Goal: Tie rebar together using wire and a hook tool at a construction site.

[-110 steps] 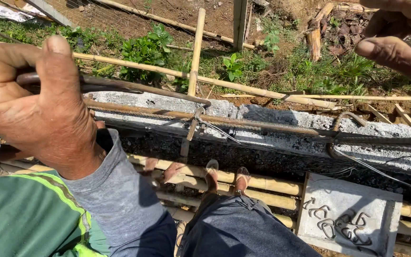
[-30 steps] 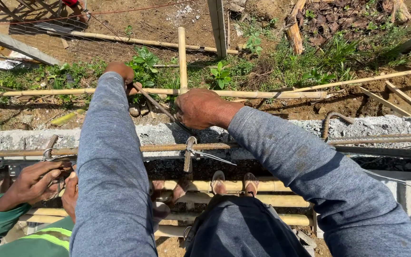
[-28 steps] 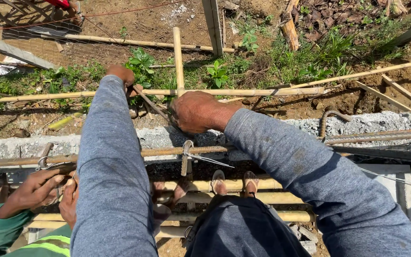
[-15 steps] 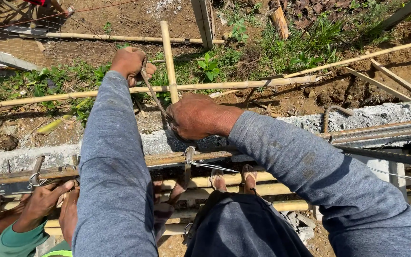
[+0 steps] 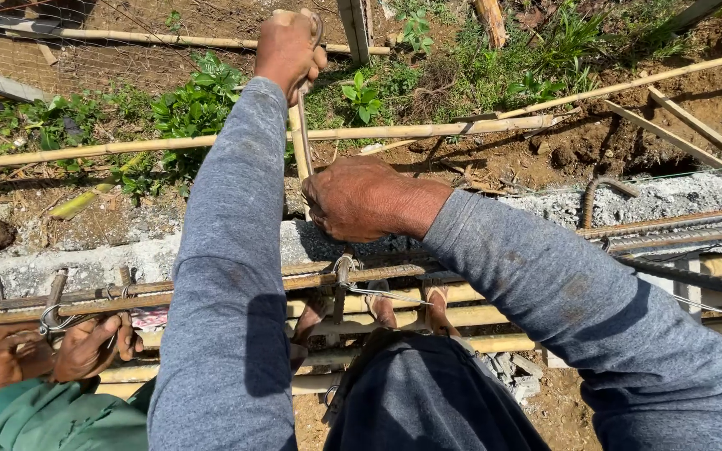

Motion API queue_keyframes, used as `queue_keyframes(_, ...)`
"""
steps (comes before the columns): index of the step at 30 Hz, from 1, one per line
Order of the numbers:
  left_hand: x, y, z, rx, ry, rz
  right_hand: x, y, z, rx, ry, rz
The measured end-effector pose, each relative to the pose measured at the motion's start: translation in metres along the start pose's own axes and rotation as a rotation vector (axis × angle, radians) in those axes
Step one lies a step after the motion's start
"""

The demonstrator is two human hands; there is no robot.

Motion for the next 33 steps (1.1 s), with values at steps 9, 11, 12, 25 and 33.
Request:
queue_keyframes(9,0.022,-0.025,-0.061,0.263,-0.321,0.215,-0.004,-0.007,-0.004,-0.011,0.023,0.019)
queue_keyframes(11,0.025,-0.025,-0.063,0.267,-0.312,0.217,-0.005,-0.004,-0.005,-0.012,-0.006,0.036)
queue_keyframes(12,0.027,-0.026,-0.064,0.272,-0.305,0.221,-0.004,-0.004,-0.007,-0.013,-0.038,0.052)
queue_keyframes(25,-0.012,-0.054,-0.043,-0.016,0.051,0.183,0.024,0.041,-0.028,0.209,-0.18,-0.199)
queue_keyframes(33,0.022,-0.077,-0.12,0.223,-0.305,0.579,0.045,0.06,-0.041,0.206,-0.355,-0.157)
Point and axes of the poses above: each hand's wrist, its own x-axis away from the middle knuckle, its own y-axis out of the back of the hand, z = x × y, the point moved 9 cm from there along -x, towards the middle knuckle, and after that the axes turned 15 degrees about -x, right-handed, at the moved point
